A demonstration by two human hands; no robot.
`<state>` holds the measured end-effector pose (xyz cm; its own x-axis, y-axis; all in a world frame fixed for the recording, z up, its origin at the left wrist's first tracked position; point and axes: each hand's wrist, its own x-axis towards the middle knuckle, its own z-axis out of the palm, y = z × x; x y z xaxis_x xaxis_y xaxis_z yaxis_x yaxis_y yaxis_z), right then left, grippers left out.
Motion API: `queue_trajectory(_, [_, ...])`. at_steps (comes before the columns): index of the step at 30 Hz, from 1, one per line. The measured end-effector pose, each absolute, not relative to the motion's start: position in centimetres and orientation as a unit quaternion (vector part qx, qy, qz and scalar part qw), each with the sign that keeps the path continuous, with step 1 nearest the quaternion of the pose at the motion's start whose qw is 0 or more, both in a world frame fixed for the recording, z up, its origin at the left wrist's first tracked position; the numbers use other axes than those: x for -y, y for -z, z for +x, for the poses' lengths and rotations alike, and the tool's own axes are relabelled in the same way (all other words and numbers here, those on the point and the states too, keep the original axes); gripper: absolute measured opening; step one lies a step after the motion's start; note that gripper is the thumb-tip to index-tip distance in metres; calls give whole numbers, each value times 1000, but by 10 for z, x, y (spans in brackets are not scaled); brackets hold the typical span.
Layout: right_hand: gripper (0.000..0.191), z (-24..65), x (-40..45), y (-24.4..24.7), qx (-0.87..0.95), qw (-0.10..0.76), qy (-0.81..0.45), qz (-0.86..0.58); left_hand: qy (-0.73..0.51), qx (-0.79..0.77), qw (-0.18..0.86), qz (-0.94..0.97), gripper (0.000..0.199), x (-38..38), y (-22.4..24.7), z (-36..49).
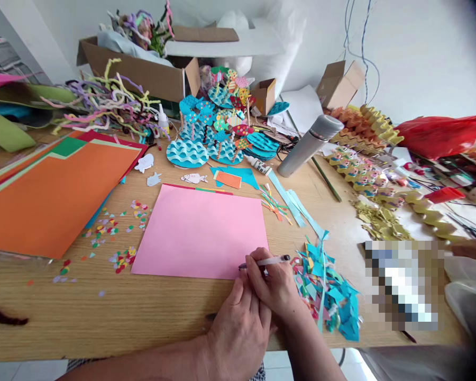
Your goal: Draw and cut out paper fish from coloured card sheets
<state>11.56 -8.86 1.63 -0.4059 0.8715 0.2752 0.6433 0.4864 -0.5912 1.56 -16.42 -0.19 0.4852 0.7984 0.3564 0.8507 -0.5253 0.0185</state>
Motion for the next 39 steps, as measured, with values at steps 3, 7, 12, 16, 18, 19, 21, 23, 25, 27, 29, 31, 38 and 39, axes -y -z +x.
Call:
queue_trajectory(3, [17,116,89,-15,813,286,-201,-465,162,480,82,-858,55,164,2,16])
queue_trajectory(7, [17,117,89,-14,812,289,-209,-462,170,481,87,-856,54,164,3,16])
queue_trajectory(12, [17,116,89,-15,812,288,-214,-461,169,477,85,-858,55,165,3,16])
queue_trajectory(16, [17,116,89,-16,813,289,-214,-457,166,476,81,-860,55,166,3,16])
queue_trajectory(18, [17,116,89,-16,812,290,-213,-458,166,475,80,-861,54,165,4,15])
queue_trajectory(19, [17,116,89,-16,812,291,-213,-459,166,475,80,-861,54,165,4,15])
queue_trajectory(21, [18,115,89,-16,812,291,-214,-458,166,475,81,-860,54,164,4,15])
queue_trajectory(23, [18,115,89,-17,813,291,-213,-458,168,476,81,-859,54,164,4,16])
queue_trajectory(25, [19,116,89,-17,813,289,-213,-458,172,479,83,-857,54,164,4,16])
queue_trajectory(27, [19,116,89,-17,813,289,-213,-459,174,481,84,-855,54,165,4,16])
queue_trajectory(29, [19,116,89,-16,813,287,-213,-459,173,479,84,-856,54,165,4,16])
queue_trajectory(31, [19,116,89,-16,814,287,-212,-459,172,478,84,-857,55,165,3,16])
queue_trajectory(38, [17,115,89,-18,815,295,-203,-456,165,476,87,-860,55,164,3,15])
queue_trajectory(39, [17,115,88,-18,815,297,-203,-455,165,477,88,-859,55,164,3,15])
